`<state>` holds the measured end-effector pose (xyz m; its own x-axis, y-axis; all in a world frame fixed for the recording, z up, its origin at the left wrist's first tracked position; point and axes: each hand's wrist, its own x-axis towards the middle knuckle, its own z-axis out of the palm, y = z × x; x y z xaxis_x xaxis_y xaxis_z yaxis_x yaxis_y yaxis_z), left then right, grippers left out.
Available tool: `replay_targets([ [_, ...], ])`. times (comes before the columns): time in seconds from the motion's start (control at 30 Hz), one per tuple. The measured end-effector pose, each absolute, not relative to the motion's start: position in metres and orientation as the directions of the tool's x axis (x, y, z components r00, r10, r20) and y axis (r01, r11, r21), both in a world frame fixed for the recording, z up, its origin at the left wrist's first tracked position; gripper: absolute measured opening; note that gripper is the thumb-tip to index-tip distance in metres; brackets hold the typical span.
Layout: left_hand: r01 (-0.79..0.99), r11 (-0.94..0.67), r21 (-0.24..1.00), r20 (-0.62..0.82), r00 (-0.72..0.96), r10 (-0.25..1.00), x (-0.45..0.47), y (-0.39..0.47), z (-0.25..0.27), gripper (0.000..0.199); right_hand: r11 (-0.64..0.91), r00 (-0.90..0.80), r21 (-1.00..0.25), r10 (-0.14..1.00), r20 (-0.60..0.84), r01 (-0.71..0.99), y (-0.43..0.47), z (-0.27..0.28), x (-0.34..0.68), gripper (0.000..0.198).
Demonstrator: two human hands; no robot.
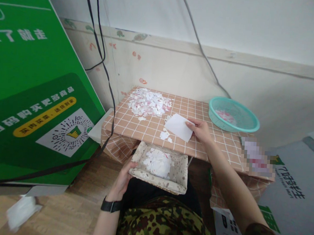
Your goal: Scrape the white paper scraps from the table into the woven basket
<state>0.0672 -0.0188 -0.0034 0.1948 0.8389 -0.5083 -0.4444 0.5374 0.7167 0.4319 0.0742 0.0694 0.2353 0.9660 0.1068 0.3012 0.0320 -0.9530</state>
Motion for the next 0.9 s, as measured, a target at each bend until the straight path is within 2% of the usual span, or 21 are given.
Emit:
replay_targets([
  [0.07,-0.441,0.546,0.713,-0.509,0.21,0.835,0.067,-0.019,-0.004,0.048,-0.006,0.206,-0.947,0.976,0.063,0.322,0.067,0.072,0.431,0.057],
  [0.17,-0.443,0.542,0.714,-0.509,0.203,0.836,0.067,-0.019,-0.006,0.049,0.017,0.177,-0.946,0.981,0.079,0.325,0.049,0.076,0.433,0.048],
  [0.33,-0.438,0.512,0.739,-0.485,0.182,0.855,0.068,-0.019,-0.004,0.05,0.001,0.227,-0.943,0.97,0.081,0.332,0.016,0.078,0.436,0.042],
  [0.53,-0.429,0.508,0.747,-0.48,0.181,0.858,0.067,-0.019,-0.004,0.049,-0.079,0.069,-0.964,0.996,-0.063,0.252,0.0,0.08,0.424,0.045],
  [0.73,-0.412,0.514,0.752,-0.49,0.172,0.855,0.064,-0.018,-0.008,0.049,0.02,0.347,-0.965,0.931,0.113,0.263,0.022,0.081,0.425,0.044],
  [0.9,-0.406,0.543,0.735,-0.511,0.194,0.837,0.059,-0.017,-0.008,0.046,-0.007,0.232,-0.962,0.971,0.059,0.271,0.023,0.083,0.414,0.046],
])
